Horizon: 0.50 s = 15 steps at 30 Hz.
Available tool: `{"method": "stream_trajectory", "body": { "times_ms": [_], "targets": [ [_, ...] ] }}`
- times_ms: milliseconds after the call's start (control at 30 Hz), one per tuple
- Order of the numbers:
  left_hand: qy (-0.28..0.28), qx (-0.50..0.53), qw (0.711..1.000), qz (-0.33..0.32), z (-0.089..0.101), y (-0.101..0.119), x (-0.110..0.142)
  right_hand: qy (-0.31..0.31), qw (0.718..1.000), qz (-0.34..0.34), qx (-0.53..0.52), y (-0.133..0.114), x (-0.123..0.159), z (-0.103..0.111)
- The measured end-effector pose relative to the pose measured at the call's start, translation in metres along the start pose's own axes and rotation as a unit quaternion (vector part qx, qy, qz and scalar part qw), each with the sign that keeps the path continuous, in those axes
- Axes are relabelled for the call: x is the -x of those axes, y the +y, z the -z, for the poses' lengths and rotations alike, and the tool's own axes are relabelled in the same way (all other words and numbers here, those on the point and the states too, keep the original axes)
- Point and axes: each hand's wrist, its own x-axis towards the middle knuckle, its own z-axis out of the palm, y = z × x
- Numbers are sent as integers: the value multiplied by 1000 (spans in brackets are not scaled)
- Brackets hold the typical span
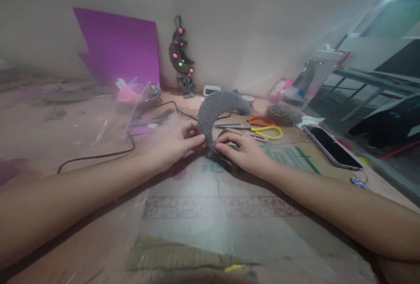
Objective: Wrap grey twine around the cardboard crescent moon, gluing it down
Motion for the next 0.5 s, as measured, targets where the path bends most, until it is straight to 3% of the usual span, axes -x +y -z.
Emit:
{"method": "stream_trajectory", "body": {
  "times_ms": [133, 333, 500],
  "targets": [
    [-5, 28, 1000, -7, 0, -4, -1, -1, 1000, 23, -4, 2, 1, -2],
    [11, 69, 998, 12, 2, -4, -2, 91, 995, -27, -31, 4, 4, -2],
    [15, 92, 996, 1, 1, -1, -2, 40, 999, -18, 20, -2, 5, -1]
  ]
}}
